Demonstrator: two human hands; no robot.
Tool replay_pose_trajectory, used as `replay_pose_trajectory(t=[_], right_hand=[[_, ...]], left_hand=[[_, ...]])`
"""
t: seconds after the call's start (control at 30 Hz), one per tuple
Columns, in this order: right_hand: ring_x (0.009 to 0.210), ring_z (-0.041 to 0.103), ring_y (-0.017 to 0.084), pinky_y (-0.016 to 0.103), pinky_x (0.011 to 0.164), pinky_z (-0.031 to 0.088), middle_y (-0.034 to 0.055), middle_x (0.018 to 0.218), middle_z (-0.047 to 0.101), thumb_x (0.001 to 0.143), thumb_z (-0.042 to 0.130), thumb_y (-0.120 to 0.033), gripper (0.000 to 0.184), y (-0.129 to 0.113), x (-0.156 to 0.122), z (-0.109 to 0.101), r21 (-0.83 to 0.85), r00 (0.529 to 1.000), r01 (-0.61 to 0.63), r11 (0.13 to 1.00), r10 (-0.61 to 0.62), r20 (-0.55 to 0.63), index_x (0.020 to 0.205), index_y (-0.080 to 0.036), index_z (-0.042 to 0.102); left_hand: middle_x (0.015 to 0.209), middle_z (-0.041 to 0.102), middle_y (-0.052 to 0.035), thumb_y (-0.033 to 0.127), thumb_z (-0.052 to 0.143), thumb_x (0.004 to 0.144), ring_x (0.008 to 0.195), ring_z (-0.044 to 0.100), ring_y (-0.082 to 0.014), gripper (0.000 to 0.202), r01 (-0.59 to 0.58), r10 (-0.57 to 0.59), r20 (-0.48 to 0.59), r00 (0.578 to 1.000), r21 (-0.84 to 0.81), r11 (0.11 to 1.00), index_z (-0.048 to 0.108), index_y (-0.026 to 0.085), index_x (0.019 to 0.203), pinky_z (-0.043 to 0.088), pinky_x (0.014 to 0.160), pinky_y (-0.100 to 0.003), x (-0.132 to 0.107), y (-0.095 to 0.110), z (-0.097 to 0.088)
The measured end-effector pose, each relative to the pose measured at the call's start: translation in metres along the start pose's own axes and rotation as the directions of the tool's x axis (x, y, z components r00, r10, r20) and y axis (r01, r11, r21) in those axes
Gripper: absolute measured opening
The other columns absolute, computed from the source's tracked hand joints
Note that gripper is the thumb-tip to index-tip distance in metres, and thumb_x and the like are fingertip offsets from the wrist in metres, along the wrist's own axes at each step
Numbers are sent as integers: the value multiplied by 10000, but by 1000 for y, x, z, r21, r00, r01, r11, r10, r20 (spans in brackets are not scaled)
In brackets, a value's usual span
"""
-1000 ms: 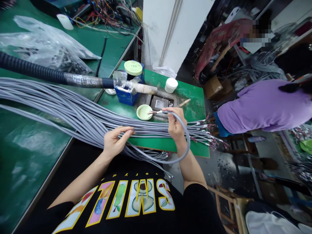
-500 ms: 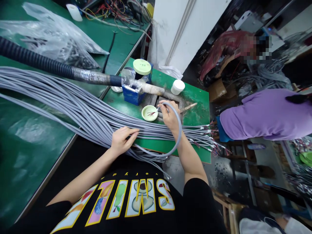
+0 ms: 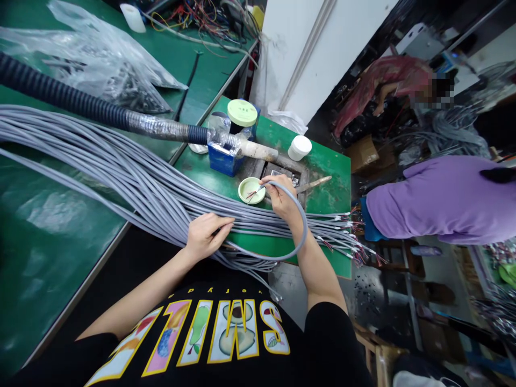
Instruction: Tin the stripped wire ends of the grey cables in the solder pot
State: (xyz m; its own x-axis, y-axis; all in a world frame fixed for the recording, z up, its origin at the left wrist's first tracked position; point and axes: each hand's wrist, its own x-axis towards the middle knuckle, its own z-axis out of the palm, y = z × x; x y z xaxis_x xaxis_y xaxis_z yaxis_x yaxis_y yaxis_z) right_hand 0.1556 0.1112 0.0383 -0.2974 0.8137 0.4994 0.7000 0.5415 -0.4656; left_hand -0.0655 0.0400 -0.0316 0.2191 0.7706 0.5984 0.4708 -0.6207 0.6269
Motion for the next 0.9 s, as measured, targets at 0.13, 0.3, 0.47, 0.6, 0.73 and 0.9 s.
replay_pose_trajectory(t=[0.13,0.3,0.47,0.6,0.73,0.9], right_hand=[[906,584,190,359,849,403,26,930,700,948,418,-308,218,2,2,1,-20,999,-3,1000,4,39,964,-241,624],[889,579,190,370,856,397,33,911,689,937,434,-280,203,0,6,-1,-64,996,60,996,-55,73,942,-232,631],[887,573,201,393,870,394,53,892,666,931,436,-294,222,-5,9,-3,-102,991,57,993,-44,128,928,-224,647],[894,578,200,391,870,400,42,903,677,934,437,-291,212,-12,11,-10,-90,997,42,995,-36,66,941,-233,641],[926,578,212,396,872,399,29,931,689,938,435,-300,208,-10,17,-27,-161,997,-12,987,-1,-82,948,-258,639],[929,576,224,407,892,381,29,908,697,934,447,-303,197,15,26,-39,-266,981,-115,957,68,-179,934,-242,634]], left_hand=[[721,707,-28,242,546,858,601,587,-124,152,-2,2,2,1000,-1,1000,676,201,926,398,608,-266,0,0,0],[714,701,-27,216,566,845,601,586,-123,141,-20,20,-19,1000,-18,1000,674,201,933,381,601,-269,0,0,0],[700,696,-23,231,552,853,592,580,-122,144,-15,15,-10,1000,-6,1000,675,208,925,378,597,-269,0,0,-1],[679,690,-21,235,541,860,578,575,-120,142,-23,23,-6,1000,24,999,671,202,907,378,588,-267,0,0,-1],[674,690,-20,238,543,859,578,572,-121,141,-16,16,-1,1000,17,1000,672,202,905,373,584,-270,1,1,-1],[708,705,-23,215,567,844,588,571,-124,133,-32,32,-26,999,-12,999,669,197,927,378,591,-271,1,0,-1]])
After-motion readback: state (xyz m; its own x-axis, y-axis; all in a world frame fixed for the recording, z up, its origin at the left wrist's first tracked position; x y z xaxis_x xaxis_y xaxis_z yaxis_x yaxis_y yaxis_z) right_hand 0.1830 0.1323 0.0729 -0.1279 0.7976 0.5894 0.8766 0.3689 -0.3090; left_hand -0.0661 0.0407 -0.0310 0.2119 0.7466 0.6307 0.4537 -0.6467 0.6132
